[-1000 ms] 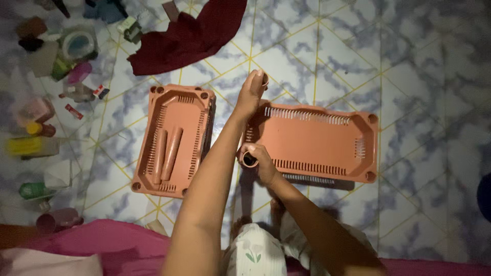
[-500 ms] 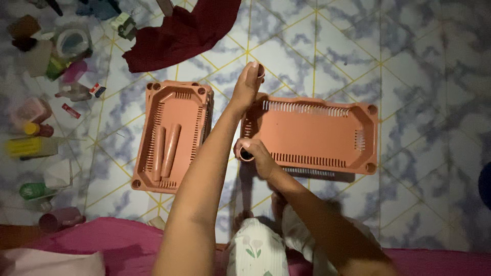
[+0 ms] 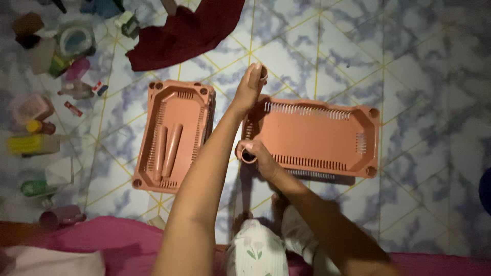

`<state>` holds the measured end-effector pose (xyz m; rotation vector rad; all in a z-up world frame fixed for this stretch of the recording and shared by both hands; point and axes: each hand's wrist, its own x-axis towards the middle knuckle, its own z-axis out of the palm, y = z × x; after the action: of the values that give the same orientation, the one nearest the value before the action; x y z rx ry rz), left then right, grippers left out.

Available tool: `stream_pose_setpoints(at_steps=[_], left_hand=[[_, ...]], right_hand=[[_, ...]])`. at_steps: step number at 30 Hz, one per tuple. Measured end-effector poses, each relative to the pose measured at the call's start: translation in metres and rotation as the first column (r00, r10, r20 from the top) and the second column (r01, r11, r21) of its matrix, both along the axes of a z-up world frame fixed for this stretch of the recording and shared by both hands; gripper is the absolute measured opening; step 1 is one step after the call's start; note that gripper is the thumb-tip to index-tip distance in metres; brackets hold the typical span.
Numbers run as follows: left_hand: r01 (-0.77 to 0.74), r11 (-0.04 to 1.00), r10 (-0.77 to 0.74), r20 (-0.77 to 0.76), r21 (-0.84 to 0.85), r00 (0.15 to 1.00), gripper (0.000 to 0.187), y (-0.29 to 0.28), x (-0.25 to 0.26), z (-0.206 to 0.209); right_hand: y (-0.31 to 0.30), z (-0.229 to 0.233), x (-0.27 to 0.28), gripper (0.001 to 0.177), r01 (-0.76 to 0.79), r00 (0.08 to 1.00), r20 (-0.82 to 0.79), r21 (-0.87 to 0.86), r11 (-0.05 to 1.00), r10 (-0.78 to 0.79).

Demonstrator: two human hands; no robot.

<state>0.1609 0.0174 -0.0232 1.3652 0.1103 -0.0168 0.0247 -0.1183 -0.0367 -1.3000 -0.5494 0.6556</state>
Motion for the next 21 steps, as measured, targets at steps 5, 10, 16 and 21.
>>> stream_pose_setpoints(at_steps=[5, 10, 16, 21], left_hand=[[-0.008, 1.0, 0.008, 0.017, -0.009, 1.0, 0.053, -0.001, 0.008, -0.006], [-0.047, 0.999, 0.046, -0.004, -0.014, 0.999, 0.051, -0.002, 0.012, -0.014], [-0.023, 0.999, 0.023, 0.004, 0.035, 1.0, 0.05, -0.001, 0.003, -0.024], [-0.01, 0.999, 0.009, 0.026, 0.036, 1.0, 0.05, -0.001, 0.008, -0.01]], right_hand=[[0.0, -0.003, 0.002, 0.062, 0.008, 0.999, -0.044, -0.026, 1.0, -0.009], [-0.001, 0.009, 0.002, 0.062, 0.033, 0.999, -0.012, -0.078, 0.996, -0.034], [-0.002, 0.011, 0.0, 0.062, -0.026, 1.0, 0.011, 0.028, 0.999, 0.025], [0.001, 0.013, 0.003, 0.063, -0.03, 0.999, -0.021, 0.031, 0.999, 0.03]])
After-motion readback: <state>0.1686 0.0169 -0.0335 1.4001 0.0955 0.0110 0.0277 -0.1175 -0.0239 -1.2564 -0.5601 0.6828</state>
